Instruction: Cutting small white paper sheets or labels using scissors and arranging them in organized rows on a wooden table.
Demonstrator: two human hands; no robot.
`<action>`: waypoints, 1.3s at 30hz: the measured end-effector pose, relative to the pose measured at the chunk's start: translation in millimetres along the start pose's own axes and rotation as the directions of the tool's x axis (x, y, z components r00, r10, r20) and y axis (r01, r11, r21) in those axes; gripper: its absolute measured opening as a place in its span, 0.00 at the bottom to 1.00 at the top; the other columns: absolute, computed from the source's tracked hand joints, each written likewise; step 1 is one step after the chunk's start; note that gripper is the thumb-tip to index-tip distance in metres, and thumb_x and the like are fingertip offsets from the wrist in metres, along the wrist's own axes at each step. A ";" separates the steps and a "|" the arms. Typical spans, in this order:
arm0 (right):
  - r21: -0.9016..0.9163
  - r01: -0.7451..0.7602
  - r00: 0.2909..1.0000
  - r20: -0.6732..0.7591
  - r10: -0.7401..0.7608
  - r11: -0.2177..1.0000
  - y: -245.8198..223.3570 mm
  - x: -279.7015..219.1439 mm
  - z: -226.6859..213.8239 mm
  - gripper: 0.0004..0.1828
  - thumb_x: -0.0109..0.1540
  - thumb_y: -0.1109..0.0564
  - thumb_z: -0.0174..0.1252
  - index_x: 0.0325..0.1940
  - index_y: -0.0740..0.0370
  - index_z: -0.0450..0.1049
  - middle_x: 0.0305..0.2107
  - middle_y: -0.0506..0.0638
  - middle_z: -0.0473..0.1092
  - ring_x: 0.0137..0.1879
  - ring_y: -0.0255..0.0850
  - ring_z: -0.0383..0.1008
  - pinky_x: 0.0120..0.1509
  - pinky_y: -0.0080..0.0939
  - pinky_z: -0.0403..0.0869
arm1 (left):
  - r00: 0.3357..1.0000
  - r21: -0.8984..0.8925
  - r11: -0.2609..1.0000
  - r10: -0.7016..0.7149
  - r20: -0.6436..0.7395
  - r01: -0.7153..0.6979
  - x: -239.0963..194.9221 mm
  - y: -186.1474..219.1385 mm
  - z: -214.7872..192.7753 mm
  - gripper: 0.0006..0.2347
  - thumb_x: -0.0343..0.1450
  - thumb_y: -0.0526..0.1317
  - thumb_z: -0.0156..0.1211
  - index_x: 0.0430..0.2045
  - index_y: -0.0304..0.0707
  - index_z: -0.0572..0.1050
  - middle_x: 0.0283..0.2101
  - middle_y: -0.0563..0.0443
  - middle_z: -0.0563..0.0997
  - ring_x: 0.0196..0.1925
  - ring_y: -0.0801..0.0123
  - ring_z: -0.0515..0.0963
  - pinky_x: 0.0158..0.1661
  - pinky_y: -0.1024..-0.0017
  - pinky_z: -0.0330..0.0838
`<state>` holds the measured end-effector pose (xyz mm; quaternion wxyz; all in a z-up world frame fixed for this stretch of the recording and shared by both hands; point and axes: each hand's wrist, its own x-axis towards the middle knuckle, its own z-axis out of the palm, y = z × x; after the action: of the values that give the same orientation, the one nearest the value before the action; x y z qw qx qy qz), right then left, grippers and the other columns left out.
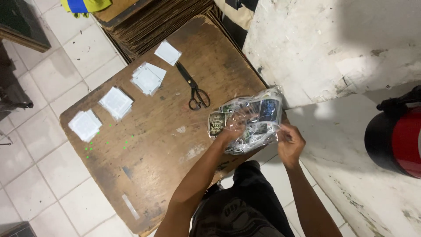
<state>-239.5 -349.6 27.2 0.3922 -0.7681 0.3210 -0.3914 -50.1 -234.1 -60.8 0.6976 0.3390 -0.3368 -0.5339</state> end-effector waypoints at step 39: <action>0.237 -0.401 0.913 0.030 0.406 0.885 83.7 -9.9 -20.7 0.17 0.58 0.77 0.62 0.50 0.70 0.77 0.33 0.59 0.73 0.38 0.41 0.73 0.43 0.38 0.74 | 0.980 0.985 -0.168 0.198 -0.012 0.046 30.1 -66.2 7.5 0.41 0.66 0.67 0.44 0.75 0.53 0.47 0.79 0.45 0.47 0.80 0.51 0.46 0.74 0.48 0.32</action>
<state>-277.5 -389.7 -39.8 0.5508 -0.6277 0.4284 -0.3449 -84.4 -277.4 -108.7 0.2468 0.7711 -0.5867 -0.0168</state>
